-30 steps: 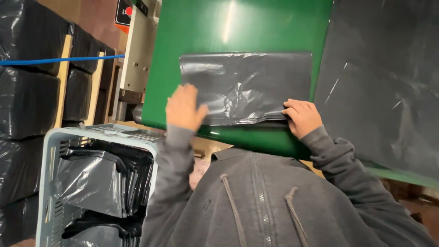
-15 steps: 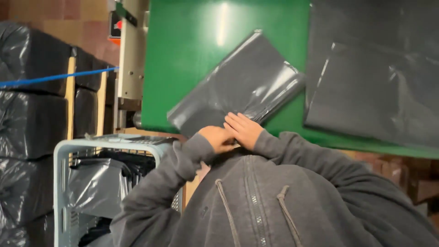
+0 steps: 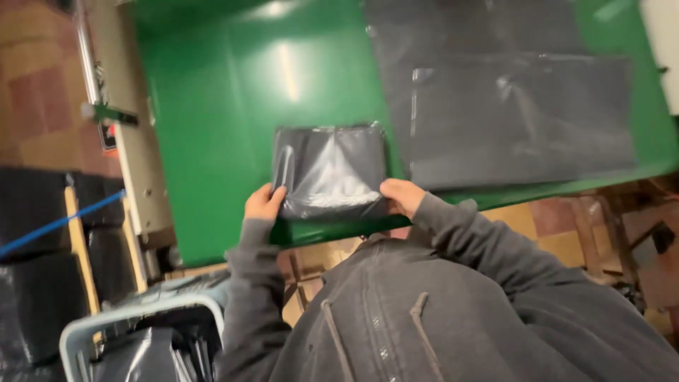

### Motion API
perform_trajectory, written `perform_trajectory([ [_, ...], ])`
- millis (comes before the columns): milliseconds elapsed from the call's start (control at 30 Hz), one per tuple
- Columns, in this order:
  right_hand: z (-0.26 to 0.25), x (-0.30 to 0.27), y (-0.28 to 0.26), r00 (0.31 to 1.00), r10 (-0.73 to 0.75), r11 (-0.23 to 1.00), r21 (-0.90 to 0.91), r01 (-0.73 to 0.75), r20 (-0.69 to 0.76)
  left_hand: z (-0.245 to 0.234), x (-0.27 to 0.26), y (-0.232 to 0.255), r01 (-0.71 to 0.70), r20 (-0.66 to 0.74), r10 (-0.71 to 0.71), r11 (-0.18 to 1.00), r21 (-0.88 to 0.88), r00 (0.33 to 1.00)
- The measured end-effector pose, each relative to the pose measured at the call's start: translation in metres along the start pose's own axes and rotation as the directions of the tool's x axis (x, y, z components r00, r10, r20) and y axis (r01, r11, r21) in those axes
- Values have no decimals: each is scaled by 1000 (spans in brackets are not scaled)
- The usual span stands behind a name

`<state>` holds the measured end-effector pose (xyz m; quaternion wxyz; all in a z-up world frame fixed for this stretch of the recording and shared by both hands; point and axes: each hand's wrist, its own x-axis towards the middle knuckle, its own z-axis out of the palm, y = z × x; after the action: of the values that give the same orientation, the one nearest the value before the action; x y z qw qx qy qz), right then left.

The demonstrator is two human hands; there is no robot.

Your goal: The recorder is taking finished plastic bags from a conveyor belt, folding them, and placing them into a collection basket.

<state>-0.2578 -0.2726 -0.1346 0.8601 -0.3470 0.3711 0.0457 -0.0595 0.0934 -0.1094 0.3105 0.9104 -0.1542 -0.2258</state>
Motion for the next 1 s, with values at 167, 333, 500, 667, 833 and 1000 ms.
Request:
perform_trajectory([
  [167,-55,-108,-204,699,-598,48,-853,521,393,-22,-38,-51,398,-83,-390,907,138,917],
  [333,-253,-35,-347,602,-681,-441,-890,118,417,-11,-75,169,267,-514,-11,864,428,858],
  [500,-283,-8,-407,717,-603,-551,-833,-58,349,91,-43,316,-203,-427,301,944,261,853],
  [667,-288,11,-417,884,-353,-648,-762,5,306,171,1,343,-354,-308,441,886,299,843],
  [833,-216,-111,-400,631,-371,-574,-702,421,682,185,23,339,-212,-366,295,945,250,883],
  [1000,-169,-241,-400,588,-121,-304,-594,745,800,183,49,317,-404,-416,352,914,-41,839],
])
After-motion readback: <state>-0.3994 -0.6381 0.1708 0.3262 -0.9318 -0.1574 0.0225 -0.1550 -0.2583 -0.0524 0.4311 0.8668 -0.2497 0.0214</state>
